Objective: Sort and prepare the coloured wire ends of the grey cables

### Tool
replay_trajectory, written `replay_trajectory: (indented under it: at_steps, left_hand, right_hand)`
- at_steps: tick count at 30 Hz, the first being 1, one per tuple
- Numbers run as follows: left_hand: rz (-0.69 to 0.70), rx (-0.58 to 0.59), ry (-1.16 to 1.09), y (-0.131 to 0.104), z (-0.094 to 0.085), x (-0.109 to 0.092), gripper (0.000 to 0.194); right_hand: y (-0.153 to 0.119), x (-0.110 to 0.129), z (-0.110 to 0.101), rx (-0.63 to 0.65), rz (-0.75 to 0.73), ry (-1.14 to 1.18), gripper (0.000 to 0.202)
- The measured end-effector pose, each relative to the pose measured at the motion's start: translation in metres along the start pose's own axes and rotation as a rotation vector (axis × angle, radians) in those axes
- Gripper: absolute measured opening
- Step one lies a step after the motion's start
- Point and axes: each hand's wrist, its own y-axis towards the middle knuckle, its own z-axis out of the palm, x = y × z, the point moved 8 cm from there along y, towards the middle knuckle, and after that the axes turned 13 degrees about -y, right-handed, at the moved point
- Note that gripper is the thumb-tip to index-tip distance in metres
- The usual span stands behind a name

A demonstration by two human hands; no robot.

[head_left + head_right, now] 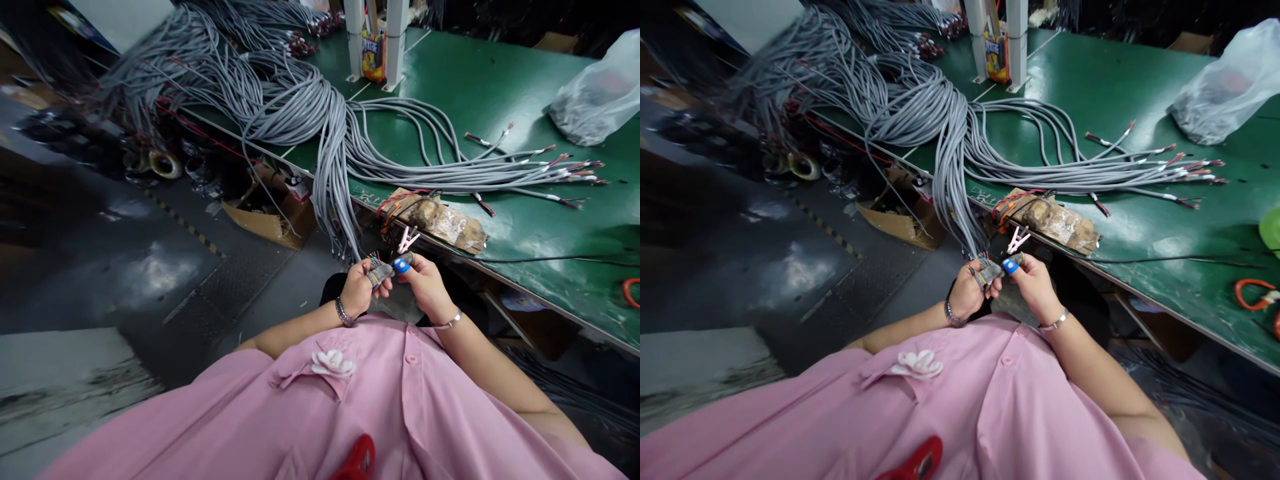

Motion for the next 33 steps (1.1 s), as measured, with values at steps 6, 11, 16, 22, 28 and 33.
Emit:
replay_trajectory:
  at_steps: [6, 11, 16, 22, 28, 33]
  left_hand:
    - [0.019, -0.077, -0.119, 0.001, -0.008, -0.001, 0.029]
    - [0.026, -0.073, -0.176, 0.000, -0.005, -0.009, 0.032]
    - [-0.045, 0.023, -0.173, -0.002, 0.011, -0.013, 0.032]
    - [-0.080, 0.075, -0.157, 0.006, 0.021, -0.007, 0.031]
    - [-0.083, 0.062, -0.147, 0.010, 0.020, -0.002, 0.031]
    - [-0.090, 0.058, -0.135, 0.011, 0.018, 0.001, 0.030]
  right_hand:
    - [-0.001, -0.004, 0.003, 0.045, 0.022, 0.026, 0.026]
    - [0.002, -0.015, 0.001, 0.134, 0.046, 0.184, 0.027]
    - [0.021, -0.022, -0.011, 0.052, 0.188, 0.416, 0.046]
    - [0.039, -0.002, 0.000, 0.080, 0.121, 0.404, 0.048]
    - [0.044, -0.009, 0.007, 0.027, 0.162, 0.525, 0.044]
    - [0.048, -0.012, 0.010, -0.007, 0.178, 0.605, 0.045]
